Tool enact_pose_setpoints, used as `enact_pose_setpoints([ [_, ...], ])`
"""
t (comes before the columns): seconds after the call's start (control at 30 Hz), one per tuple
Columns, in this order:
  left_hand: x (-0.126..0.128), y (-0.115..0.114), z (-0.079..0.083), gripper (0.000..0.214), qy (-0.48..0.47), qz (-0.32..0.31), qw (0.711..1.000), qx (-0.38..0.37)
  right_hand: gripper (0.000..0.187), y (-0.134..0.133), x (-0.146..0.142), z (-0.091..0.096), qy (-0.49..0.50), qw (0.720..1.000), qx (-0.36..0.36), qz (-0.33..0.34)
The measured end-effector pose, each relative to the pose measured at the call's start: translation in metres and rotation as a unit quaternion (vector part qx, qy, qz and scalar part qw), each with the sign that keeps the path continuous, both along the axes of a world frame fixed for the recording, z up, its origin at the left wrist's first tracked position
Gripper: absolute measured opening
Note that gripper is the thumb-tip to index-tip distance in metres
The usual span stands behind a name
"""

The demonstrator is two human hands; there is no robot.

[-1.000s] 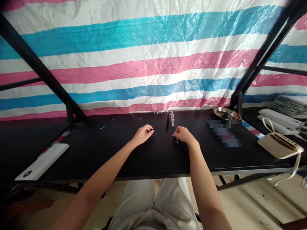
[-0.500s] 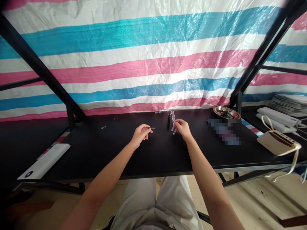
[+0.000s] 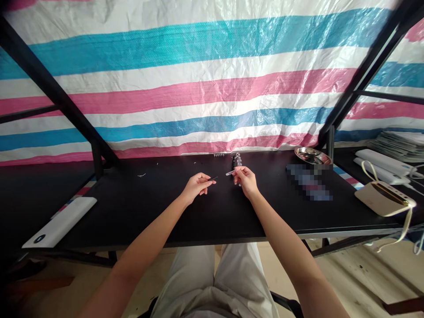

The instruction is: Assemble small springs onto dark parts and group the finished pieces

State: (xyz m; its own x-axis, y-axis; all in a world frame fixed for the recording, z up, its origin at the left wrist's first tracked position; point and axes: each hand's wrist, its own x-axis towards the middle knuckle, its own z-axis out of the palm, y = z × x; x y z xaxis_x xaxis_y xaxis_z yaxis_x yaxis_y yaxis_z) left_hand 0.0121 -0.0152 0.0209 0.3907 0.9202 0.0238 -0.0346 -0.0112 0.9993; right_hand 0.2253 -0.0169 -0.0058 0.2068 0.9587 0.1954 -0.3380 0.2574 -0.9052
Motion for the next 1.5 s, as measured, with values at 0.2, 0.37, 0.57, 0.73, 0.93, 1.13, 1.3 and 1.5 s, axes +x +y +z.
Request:
enact_pose_setpoints([
  [0.2,0.003,-0.002,-0.003,0.027,0.013,-0.028,1.000,0.002,0.030,0.001,-0.002,-0.005,-0.011,1.000,-0.004,0.007],
  [0.37,0.006,-0.002,-0.007,0.030,0.025,-0.037,0.999,0.005,0.030,0.001,-0.004,-0.006,-0.020,0.999,0.002,0.029],
  [0.57,0.008,-0.004,-0.008,0.030,0.016,-0.045,0.999,0.009,0.032,0.000,-0.005,-0.006,-0.035,0.998,-0.004,0.043],
  [0.73,0.009,-0.006,-0.005,0.030,0.017,-0.037,0.999,0.011,0.033,-0.003,-0.007,-0.002,-0.061,0.997,-0.007,0.046],
  [0.93,0.011,-0.008,-0.005,0.030,0.027,-0.019,0.999,0.024,0.032,-0.008,-0.012,0.003,-0.086,0.995,0.012,0.046],
  [1.13,0.012,-0.008,-0.005,0.032,0.017,0.009,0.999,0.031,0.031,-0.007,-0.013,0.002,-0.084,0.994,0.015,0.064],
  [1.3,0.013,-0.009,-0.003,0.029,0.008,0.009,0.999,0.035,0.032,-0.007,-0.013,0.000,-0.083,0.994,0.015,0.065],
  [1.5,0.014,-0.011,-0.004,0.028,0.015,-0.008,0.999,0.035,0.030,-0.009,-0.014,0.003,-0.094,0.993,0.012,0.075],
])
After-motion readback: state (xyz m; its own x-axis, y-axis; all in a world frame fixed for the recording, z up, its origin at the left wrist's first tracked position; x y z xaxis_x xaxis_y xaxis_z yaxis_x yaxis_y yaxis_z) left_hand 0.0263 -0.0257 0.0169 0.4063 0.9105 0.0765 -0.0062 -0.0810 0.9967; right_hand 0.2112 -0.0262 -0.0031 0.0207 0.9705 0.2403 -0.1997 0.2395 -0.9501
